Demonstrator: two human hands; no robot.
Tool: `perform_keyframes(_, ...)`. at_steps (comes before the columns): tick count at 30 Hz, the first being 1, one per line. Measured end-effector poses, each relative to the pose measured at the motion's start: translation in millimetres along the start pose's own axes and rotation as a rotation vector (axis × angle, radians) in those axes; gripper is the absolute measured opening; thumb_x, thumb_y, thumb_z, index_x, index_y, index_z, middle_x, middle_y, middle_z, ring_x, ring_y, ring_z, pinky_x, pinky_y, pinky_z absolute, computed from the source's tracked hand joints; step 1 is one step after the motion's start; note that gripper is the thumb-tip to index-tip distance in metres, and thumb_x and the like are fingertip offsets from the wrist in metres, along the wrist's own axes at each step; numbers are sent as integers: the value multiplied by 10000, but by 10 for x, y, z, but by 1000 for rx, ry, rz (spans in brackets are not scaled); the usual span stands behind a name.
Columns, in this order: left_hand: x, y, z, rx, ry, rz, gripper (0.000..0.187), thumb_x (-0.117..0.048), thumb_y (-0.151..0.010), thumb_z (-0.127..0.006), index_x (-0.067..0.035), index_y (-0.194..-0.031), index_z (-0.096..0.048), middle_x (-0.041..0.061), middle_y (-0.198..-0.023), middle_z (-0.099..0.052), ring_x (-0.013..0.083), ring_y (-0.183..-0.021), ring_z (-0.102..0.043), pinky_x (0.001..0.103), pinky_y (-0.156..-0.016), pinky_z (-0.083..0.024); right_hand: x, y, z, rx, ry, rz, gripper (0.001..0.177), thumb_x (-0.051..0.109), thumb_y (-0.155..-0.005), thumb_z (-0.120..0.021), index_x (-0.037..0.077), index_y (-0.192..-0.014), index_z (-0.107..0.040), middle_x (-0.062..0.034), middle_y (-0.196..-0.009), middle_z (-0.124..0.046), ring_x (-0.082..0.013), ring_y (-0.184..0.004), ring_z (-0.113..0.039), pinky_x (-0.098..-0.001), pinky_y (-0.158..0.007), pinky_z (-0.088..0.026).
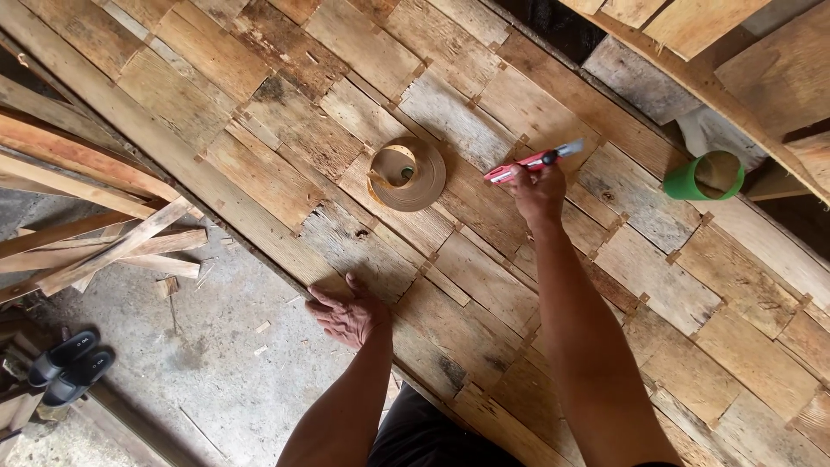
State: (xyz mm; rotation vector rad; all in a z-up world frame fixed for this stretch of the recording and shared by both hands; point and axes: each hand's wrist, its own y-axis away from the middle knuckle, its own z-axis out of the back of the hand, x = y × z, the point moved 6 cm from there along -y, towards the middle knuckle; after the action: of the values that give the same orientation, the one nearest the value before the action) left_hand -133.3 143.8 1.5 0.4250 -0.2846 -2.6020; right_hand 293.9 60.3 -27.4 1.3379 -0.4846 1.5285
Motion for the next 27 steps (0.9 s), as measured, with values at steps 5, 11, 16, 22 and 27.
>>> perform_keyframes(5, 63, -55, -98, -34, -15, -32, 922, -755, -984, -352, -158, -1659, -156, 192, -1683, -196, 360, -1499, -305, 504, -1170, -290, -78, 4, 65, -66, -54, 44, 139, 115, -973, -737, 35, -1011, -630, -80, -872, -694, -160, -685, -677, -273, -544, -567)
perform_keyframes(11, 28, -13, -45, -42, -3, -53, 926, -750, -988, -344, -144, -1665, -162, 198, -1680, -213, 372, -1447, -368, 511, -1151, -327, 60, 37, 119, -144, 197, 42, 159, 183, -954, -755, 79, -1001, -643, -46, -876, -717, -145, -734, -698, -303, -625, -585)
perform_keyframes(16, 48, -32, -81, -59, -23, -68, 933, -763, -989, -338, -144, -1663, -160, 203, -1670, -210, 374, -1450, -370, 514, -1139, -335, -89, -47, 112, -188, 221, -9, 203, 211, -928, -776, 58, -995, -662, -39, -888, -719, -145, -780, -692, -320, -703, -596)
perform_keyframes(22, 51, -5, -72, 0, -8, -17, 928, -758, -977, -320, -163, -1666, -141, 190, -1701, -199, 356, -1425, -389, 499, -1152, -334, -17, -104, 22, -88, 243, 185, 252, 207, -899, -817, 48, -1038, -680, -54, -878, -732, -194, -792, -694, -365, -769, -561)
perform_keyframes(27, 43, -28, -65, -33, -17, -48, 934, -752, -975, -340, -153, -1661, -131, 196, -1681, -199, 363, -1472, -343, 518, -1152, -316, -26, -40, 99, -102, 314, 51, 256, 225, -948, -772, 38, -1062, -640, -82, -930, -712, -192, -847, -693, -373, -784, -557)
